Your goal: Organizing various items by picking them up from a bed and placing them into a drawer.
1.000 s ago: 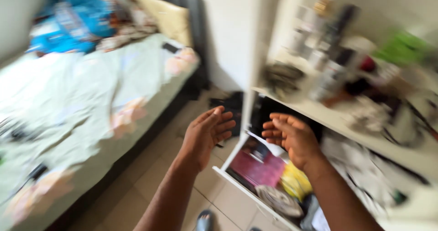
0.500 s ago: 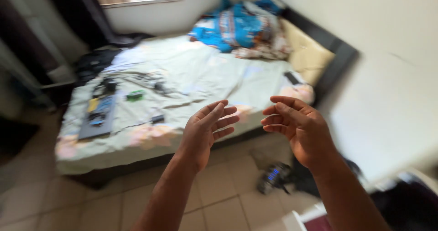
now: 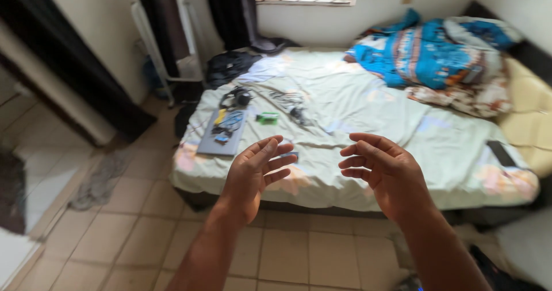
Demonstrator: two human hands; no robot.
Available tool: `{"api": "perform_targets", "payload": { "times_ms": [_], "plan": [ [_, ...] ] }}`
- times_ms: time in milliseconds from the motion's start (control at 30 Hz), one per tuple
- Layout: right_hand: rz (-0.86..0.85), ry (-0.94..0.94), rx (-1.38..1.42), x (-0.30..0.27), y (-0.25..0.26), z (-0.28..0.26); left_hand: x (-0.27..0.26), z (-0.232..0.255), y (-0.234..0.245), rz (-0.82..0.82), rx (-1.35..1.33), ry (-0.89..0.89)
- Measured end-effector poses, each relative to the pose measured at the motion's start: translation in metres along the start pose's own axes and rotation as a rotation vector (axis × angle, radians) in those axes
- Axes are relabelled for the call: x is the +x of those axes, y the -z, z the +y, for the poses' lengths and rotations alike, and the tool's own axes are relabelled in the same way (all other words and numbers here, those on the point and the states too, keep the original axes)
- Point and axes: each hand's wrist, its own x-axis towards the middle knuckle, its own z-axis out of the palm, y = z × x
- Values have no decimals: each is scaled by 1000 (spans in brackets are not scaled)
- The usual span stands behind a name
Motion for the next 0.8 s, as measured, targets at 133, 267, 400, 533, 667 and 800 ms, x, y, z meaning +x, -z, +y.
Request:
{"api": "perform_targets", "payload": {
  "times_ms": [133,267,400,533,667,800],
  "plan": [
    [-54,-45,-2,47,-27,27,32,3,41,83,-30,-1],
    [-88,-101,-28,101,-48,56,71,5,76,170,-60,33],
    [-122,-149,-49,173,-60,98,128,2,107,254,-67,47],
    [-153,-227,-70,264,-72,147,201,2,133,344,-83,69],
    [-131,-361,-204,356,-77,196,285,-7,161,441,-93,143],
    [-153,-447,-469,439,-68,260,359,-21,186,508,-74,208]
  ]
}}
